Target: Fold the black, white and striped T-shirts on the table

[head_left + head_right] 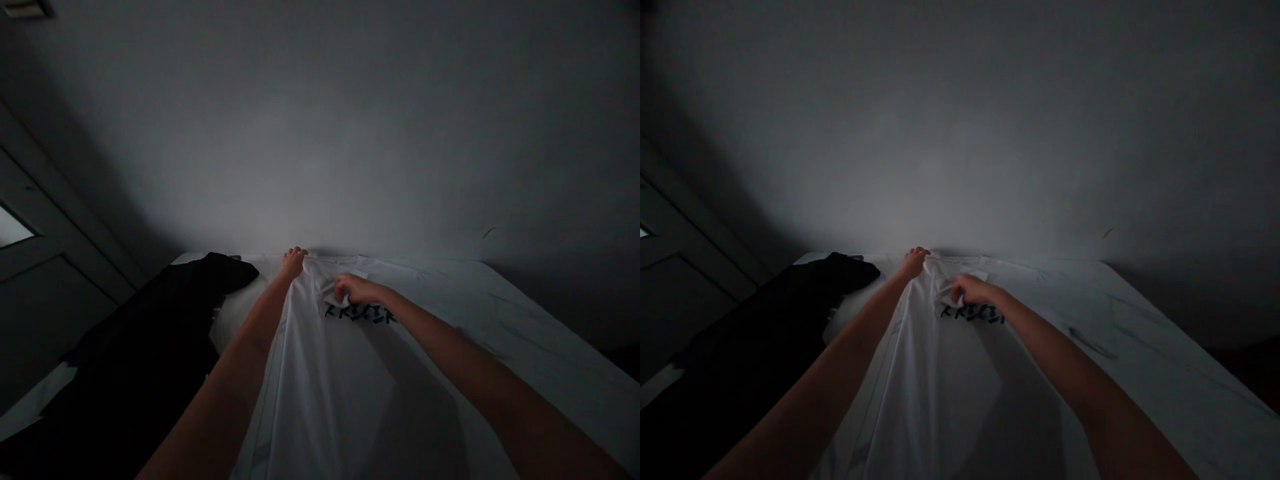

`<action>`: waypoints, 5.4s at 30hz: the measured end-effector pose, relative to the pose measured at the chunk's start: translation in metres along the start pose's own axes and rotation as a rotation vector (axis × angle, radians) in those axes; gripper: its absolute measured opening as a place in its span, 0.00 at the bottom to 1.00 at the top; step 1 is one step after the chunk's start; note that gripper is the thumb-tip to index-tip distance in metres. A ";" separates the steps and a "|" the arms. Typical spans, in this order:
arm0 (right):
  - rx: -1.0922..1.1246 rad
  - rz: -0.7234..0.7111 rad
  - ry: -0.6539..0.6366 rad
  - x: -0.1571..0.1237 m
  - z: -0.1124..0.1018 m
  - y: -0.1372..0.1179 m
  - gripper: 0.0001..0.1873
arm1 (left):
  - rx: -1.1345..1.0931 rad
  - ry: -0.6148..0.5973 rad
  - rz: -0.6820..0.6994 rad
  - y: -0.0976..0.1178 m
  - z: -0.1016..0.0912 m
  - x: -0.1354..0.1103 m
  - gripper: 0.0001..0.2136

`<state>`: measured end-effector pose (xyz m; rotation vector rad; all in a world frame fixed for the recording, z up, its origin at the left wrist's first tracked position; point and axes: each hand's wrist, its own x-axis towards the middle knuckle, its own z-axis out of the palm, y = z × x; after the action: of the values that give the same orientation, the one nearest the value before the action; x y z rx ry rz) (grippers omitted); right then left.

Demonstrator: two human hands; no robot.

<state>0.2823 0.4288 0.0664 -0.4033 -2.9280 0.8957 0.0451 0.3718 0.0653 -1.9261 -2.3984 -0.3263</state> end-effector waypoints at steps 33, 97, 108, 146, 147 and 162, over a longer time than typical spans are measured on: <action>-0.495 -0.094 0.126 0.009 0.104 -0.086 0.36 | 0.034 -0.111 0.343 0.003 0.021 -0.053 0.19; -0.247 -0.026 0.260 -0.107 0.103 -0.164 0.15 | -0.015 -0.065 0.472 0.028 -0.054 -0.267 0.25; -0.432 0.482 0.328 0.061 0.038 -0.022 0.29 | 0.123 -0.008 0.051 0.029 0.033 -0.022 0.24; -0.490 0.388 0.395 -0.048 0.047 -0.067 0.12 | 0.134 0.023 0.016 0.063 0.031 -0.076 0.28; -0.466 0.382 0.434 -0.043 0.049 -0.063 0.16 | 0.143 0.027 0.031 0.062 0.031 -0.075 0.28; -0.190 1.149 0.919 -0.209 -0.019 0.031 0.20 | 0.258 -0.064 0.371 0.051 0.035 -0.053 0.24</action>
<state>0.4932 0.4092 0.0700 -1.9455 -1.7516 0.2471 0.1098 0.3377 0.0289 -2.2172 -1.9387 0.0609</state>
